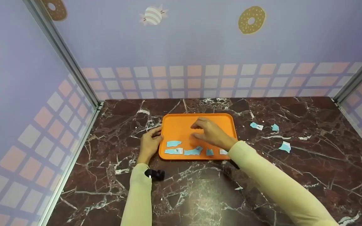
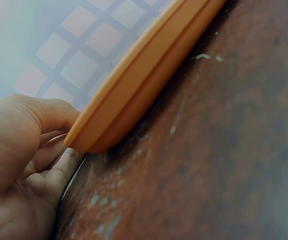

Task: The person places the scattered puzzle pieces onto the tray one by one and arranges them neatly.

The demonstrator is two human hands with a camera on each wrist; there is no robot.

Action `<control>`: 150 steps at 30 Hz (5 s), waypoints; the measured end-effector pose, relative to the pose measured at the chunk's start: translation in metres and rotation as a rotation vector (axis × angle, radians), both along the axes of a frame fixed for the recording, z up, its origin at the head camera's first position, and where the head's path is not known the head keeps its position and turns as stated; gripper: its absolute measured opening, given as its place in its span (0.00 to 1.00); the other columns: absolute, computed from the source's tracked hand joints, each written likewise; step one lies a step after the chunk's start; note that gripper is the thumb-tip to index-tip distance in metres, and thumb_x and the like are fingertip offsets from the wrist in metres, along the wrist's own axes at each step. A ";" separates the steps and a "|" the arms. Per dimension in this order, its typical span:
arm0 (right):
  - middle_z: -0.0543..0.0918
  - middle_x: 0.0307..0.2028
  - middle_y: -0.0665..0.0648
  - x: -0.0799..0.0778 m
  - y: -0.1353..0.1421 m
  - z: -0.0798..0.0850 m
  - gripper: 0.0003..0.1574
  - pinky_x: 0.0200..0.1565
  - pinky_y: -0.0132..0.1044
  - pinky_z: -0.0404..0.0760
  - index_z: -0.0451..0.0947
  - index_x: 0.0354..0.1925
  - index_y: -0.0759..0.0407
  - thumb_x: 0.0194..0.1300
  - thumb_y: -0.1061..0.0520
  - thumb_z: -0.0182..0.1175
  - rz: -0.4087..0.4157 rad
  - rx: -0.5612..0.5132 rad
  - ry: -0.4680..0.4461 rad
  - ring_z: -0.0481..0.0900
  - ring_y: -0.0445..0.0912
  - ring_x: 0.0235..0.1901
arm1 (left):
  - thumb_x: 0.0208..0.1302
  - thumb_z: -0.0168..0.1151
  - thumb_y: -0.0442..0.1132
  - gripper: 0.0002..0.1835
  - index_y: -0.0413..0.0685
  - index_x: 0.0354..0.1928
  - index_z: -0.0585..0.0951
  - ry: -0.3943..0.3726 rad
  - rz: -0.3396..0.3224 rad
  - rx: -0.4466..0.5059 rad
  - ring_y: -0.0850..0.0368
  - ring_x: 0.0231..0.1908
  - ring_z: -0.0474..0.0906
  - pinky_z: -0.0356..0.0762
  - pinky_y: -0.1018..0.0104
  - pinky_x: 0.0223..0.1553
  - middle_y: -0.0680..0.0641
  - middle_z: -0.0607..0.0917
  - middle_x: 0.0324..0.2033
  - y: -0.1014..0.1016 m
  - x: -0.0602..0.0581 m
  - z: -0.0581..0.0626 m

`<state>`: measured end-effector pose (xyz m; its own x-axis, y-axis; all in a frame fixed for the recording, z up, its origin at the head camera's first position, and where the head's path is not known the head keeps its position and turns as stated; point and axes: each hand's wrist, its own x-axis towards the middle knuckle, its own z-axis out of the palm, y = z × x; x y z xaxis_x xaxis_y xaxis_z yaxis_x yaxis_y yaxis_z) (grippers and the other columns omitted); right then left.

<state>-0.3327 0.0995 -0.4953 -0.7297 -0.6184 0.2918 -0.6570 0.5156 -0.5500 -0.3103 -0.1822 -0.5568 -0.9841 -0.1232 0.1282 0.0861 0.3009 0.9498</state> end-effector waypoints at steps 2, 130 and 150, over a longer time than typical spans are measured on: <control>0.83 0.49 0.63 0.000 0.008 0.001 0.19 0.58 0.49 0.84 0.84 0.54 0.70 0.71 0.59 0.72 -0.011 -0.010 -0.008 0.84 0.58 0.52 | 0.69 0.66 0.25 0.22 0.37 0.64 0.84 0.001 -0.002 -0.005 0.41 0.53 0.87 0.85 0.54 0.55 0.35 0.88 0.52 0.000 0.000 0.000; 0.83 0.43 0.68 -0.006 0.219 -0.016 0.13 0.45 0.54 0.85 0.82 0.46 0.73 0.65 0.66 0.69 -0.403 0.097 -0.121 0.85 0.60 0.41 | 0.71 0.65 0.26 0.23 0.37 0.66 0.83 -0.021 -0.007 0.012 0.42 0.54 0.85 0.84 0.54 0.56 0.36 0.87 0.53 -0.001 0.001 0.000; 0.82 0.38 0.57 0.002 0.169 -0.011 0.10 0.42 0.46 0.86 0.87 0.42 0.66 0.62 0.67 0.75 -0.233 0.050 0.038 0.83 0.52 0.37 | 0.71 0.64 0.26 0.22 0.36 0.66 0.83 -0.012 -0.024 0.019 0.40 0.54 0.86 0.85 0.55 0.55 0.34 0.87 0.53 -0.001 0.002 0.001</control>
<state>-0.3305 0.2685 -0.5059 -0.8435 -0.4486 0.2953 -0.5366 0.6817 -0.4973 -0.3083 -0.1829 -0.5560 -0.9882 -0.1021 0.1142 0.0816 0.2804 0.9564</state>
